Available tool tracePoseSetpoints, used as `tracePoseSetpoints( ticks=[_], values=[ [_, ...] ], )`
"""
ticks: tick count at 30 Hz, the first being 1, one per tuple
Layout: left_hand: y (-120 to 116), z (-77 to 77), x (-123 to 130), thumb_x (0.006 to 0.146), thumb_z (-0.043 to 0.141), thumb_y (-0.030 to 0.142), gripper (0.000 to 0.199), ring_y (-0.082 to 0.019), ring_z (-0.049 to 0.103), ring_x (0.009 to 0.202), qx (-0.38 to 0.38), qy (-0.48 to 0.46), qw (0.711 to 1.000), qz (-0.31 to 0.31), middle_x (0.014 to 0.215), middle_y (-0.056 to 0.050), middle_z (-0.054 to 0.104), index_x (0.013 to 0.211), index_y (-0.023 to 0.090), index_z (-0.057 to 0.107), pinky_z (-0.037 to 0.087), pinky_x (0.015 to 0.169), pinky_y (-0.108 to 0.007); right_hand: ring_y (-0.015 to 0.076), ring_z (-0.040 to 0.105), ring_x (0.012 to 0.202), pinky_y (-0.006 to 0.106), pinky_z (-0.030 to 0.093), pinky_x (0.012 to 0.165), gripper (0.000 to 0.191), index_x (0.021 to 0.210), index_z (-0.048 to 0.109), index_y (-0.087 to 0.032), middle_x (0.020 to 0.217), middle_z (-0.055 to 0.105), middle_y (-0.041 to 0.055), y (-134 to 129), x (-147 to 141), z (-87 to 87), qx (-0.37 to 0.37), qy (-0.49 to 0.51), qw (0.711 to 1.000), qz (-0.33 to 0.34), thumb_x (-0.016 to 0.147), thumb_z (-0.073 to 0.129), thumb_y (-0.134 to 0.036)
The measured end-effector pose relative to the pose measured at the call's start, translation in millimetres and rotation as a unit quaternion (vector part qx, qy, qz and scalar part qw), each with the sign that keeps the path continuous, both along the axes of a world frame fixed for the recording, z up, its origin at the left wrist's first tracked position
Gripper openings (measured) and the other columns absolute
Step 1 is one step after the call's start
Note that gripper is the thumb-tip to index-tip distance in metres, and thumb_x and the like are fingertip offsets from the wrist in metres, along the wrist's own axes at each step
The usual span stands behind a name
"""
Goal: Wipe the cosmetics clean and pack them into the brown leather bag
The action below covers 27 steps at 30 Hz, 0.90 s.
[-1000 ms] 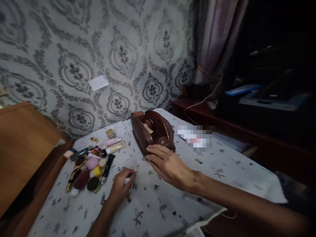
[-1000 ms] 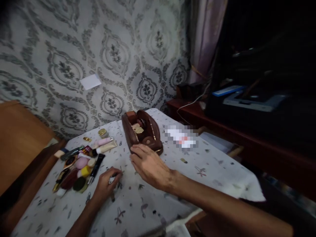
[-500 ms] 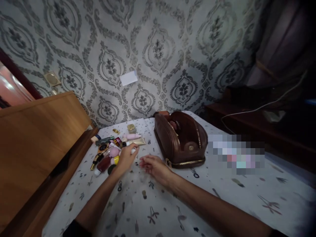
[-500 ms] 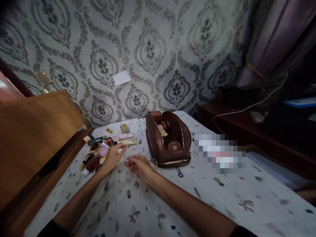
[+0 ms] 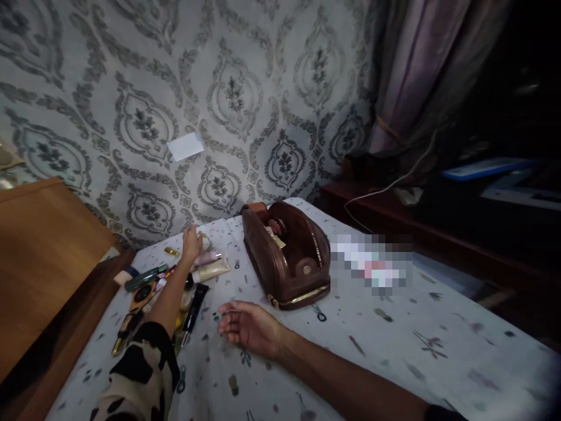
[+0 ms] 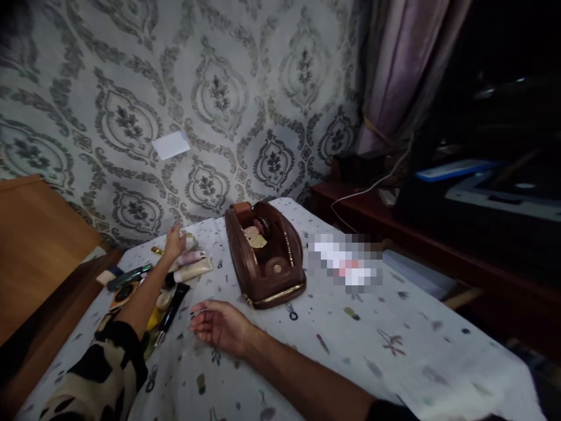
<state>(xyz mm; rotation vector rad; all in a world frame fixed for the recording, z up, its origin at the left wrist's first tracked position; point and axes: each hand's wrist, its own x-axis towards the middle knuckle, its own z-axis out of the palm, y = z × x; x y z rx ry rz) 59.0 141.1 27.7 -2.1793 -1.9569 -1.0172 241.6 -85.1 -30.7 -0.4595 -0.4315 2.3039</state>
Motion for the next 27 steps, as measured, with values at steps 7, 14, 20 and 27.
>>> tracePoseSetpoints(
  ticks=[7,14,20,27],
  values=[
    [14,-26.1,6,0.087,0.053,0.026,0.027,-0.031,0.062,0.107,-0.076,0.07,0.995,-0.011,0.105,-0.013,0.062,0.111,0.018,0.061,0.046,0.094,-0.046,0.014,0.068,0.067,0.024,0.04,0.064,0.021,0.09,0.067,-0.01,0.068,0.07,0.0024,5,-1,-8.5,-0.004,0.018,1.0,0.006,0.084,0.059,-0.029],
    [2,3.8,12,0.091,0.049,0.032,0.025,-0.031,0.059,0.106,-0.017,0.04,0.999,-0.019,0.108,-0.015,0.061,0.109,0.017,0.06,0.044,0.095,-0.046,0.0151,0.068,0.071,0.026,0.041,0.068,0.023,0.091,0.067,-0.01,0.071,0.07,0.004,9,1,-8.9,-0.02,0.033,0.999,0.002,0.09,0.055,-0.03],
    [-68,39.6,26,0.093,0.047,0.033,0.031,-0.021,0.061,0.101,0.035,0.008,0.992,-0.121,0.106,-0.006,0.067,0.117,0.018,0.06,0.047,0.093,-0.033,0.0151,0.067,0.073,0.024,0.043,0.062,0.038,0.103,0.062,-0.015,0.084,0.071,0.0063,14,10,2.9,-0.016,0.017,0.998,-0.065,0.098,0.043,-0.048],
    [-218,9.0,54,0.089,0.059,0.033,0.033,-0.027,0.062,0.104,-0.03,-0.04,0.965,-0.257,0.112,-0.011,0.065,0.121,0.025,0.064,0.051,0.093,-0.041,0.0114,0.058,0.058,0.021,0.04,0.048,0.042,0.099,0.062,-0.021,0.076,0.066,-0.0004,6,5,8.0,0.039,-0.111,0.983,-0.138,0.094,0.046,-0.06]
  ],
)
